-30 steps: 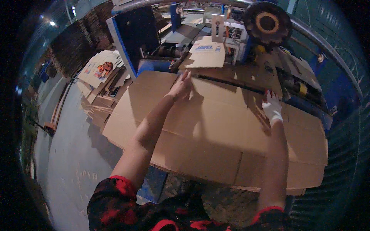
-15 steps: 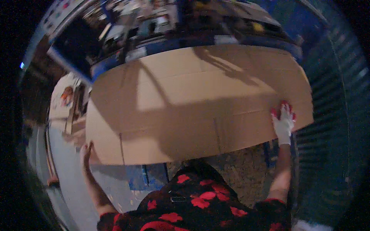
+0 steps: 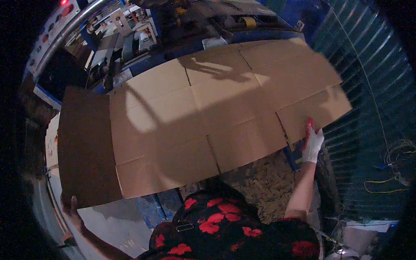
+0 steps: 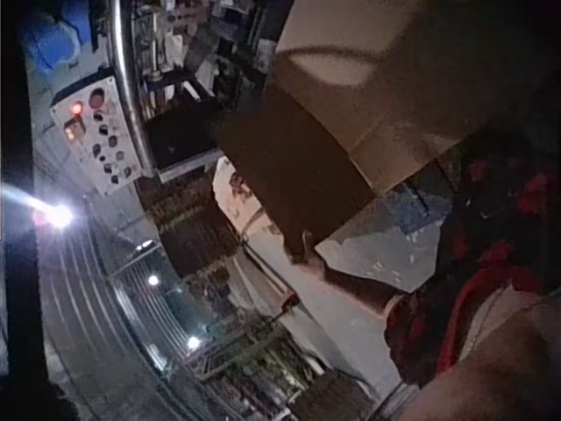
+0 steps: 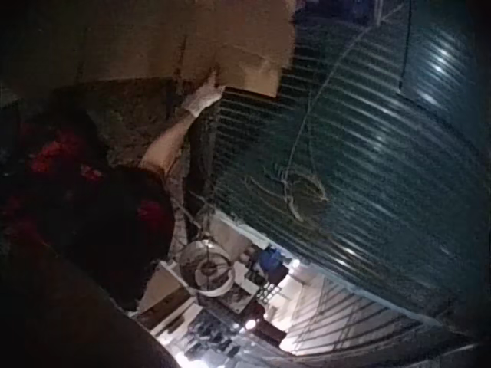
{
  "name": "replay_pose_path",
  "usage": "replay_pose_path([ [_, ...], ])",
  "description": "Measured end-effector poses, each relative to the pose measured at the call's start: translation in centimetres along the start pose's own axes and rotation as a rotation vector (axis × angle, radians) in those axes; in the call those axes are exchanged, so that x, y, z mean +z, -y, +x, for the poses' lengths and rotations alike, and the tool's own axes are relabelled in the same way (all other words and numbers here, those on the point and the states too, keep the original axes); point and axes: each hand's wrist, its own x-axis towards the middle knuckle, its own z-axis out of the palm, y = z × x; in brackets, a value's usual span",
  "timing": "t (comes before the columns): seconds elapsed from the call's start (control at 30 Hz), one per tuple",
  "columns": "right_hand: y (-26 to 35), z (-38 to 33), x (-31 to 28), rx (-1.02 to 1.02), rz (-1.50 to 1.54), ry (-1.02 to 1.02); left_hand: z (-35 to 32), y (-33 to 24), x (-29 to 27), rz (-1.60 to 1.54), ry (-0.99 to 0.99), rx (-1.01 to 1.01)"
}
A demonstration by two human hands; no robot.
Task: The person repeatedly folds flat cardboard sheets into boxes at a packaging machine. They align the sheets, fold the side flaps, and press the seams to form the box shape, then place the finished boxes aside.
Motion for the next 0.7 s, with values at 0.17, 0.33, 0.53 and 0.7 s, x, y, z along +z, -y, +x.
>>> replay_pose_path([
  [0.17,6.3,-5.9,4.5,-0.683,-1.22,-0.202,-6.2,-4.1,8.4,-0.191,0.34,-0.058],
  [0.33,5.0,-9.0,8.5,-1.015,-0.894,0.508,-6.1,-3.4,18.7,-0.462,0.181,-0.174],
  [0.53,2.3,-9.1,13.1,-1.517,-0.972,0.874,-5.9,-9.8,21.6,0.461,0.51,0.592],
  [0.7,0.5,-8.1,12.8,-1.415,-0.961,0.869,-6.1,-10.2,21.9,0.647,0.576,0.635],
])
